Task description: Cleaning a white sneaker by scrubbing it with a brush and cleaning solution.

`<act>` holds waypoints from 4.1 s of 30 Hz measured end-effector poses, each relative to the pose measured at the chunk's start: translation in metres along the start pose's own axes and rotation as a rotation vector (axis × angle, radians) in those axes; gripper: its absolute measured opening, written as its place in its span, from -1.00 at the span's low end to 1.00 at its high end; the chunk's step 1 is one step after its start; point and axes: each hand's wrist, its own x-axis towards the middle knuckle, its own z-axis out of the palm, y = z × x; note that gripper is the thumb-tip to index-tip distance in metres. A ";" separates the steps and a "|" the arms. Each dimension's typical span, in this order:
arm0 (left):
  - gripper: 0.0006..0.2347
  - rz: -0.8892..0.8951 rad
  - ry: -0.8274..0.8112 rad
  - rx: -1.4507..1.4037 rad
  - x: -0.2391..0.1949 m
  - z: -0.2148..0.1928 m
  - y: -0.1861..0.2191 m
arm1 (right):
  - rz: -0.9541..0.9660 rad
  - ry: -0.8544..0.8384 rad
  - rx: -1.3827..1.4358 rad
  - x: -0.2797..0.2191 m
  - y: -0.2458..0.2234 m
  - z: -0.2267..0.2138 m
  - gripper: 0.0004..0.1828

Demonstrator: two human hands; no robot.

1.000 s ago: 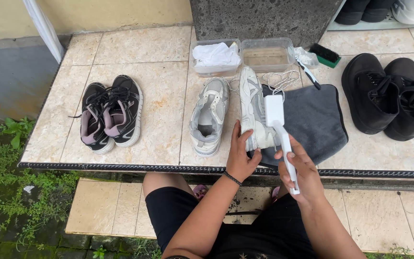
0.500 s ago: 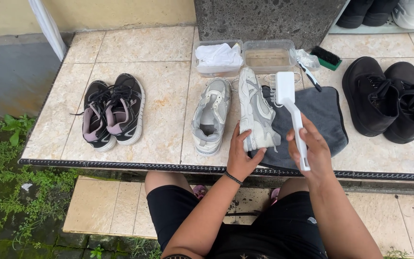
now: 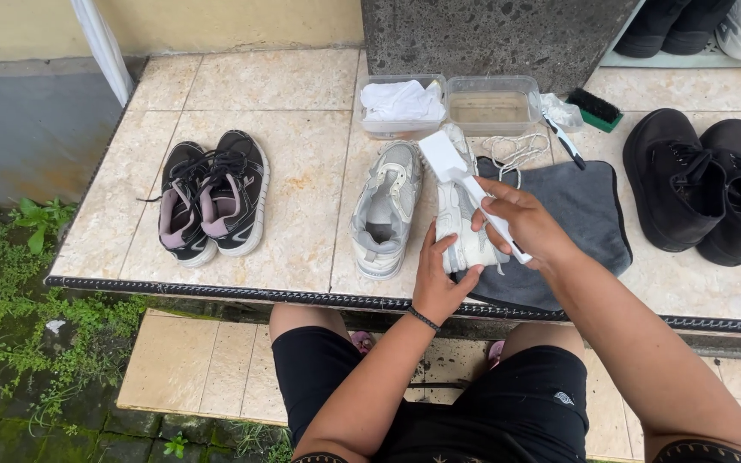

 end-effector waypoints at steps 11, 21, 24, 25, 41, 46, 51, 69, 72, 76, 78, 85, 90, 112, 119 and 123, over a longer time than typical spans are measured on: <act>-0.50 0.054 -0.060 0.127 -0.002 0.003 -0.001 | -0.134 0.061 -0.122 0.055 0.011 -0.036 -0.46; -0.16 -0.054 -0.082 0.091 -0.003 0.004 -0.005 | -0.032 -0.022 -0.227 -0.010 -0.001 -0.027 -0.44; -0.13 -0.088 -0.088 0.081 -0.004 0.004 -0.003 | -0.001 -0.041 -0.254 -0.029 -0.007 -0.020 -0.44; -0.13 -0.090 -0.089 0.082 -0.004 0.004 -0.005 | 0.001 -0.041 -0.253 -0.033 -0.004 -0.021 -0.44; -0.03 -0.085 -0.063 0.047 -0.004 0.006 -0.007 | -0.048 -0.115 -0.136 -0.046 0.006 -0.035 -0.40; -0.03 -0.091 -0.054 0.028 -0.003 0.008 -0.010 | -0.021 -0.132 -0.097 -0.054 0.032 -0.026 -0.41; 0.03 -0.207 -0.092 0.023 -0.005 0.007 -0.013 | 0.022 -0.090 0.018 -0.106 0.024 -0.009 -0.39; 0.02 -0.159 -0.007 -0.074 -0.005 0.006 -0.009 | -0.068 -0.007 0.026 -0.101 0.048 0.019 -0.43; 0.07 -0.215 0.017 -0.091 -0.006 0.007 -0.013 | 0.028 -0.022 0.062 -0.134 0.037 0.031 -0.43; 0.12 -0.211 0.074 -0.072 -0.004 0.008 -0.018 | 0.000 -0.016 0.108 -0.148 0.044 0.023 -0.44; 0.01 -0.182 0.026 -0.106 -0.004 0.002 -0.007 | -0.028 0.000 -0.003 -0.142 0.037 0.018 -0.41; -0.05 -0.155 -0.018 -0.089 -0.003 0.002 -0.008 | -0.036 -0.019 0.025 -0.130 0.048 0.011 -0.40; -0.04 -0.197 -0.040 -0.152 0.003 -0.003 0.000 | -0.050 0.035 0.065 -0.139 0.030 0.009 -0.42; -0.27 0.370 -0.167 0.200 0.046 -0.012 -0.041 | -0.018 0.292 -0.133 0.166 0.048 -0.093 -0.51; -0.31 0.380 -0.156 0.246 0.049 -0.012 -0.039 | 0.005 0.313 -0.161 0.185 0.066 -0.098 -0.50; -0.33 0.372 -0.162 0.260 0.048 -0.012 -0.038 | 0.012 0.313 -0.165 0.187 0.073 -0.099 -0.50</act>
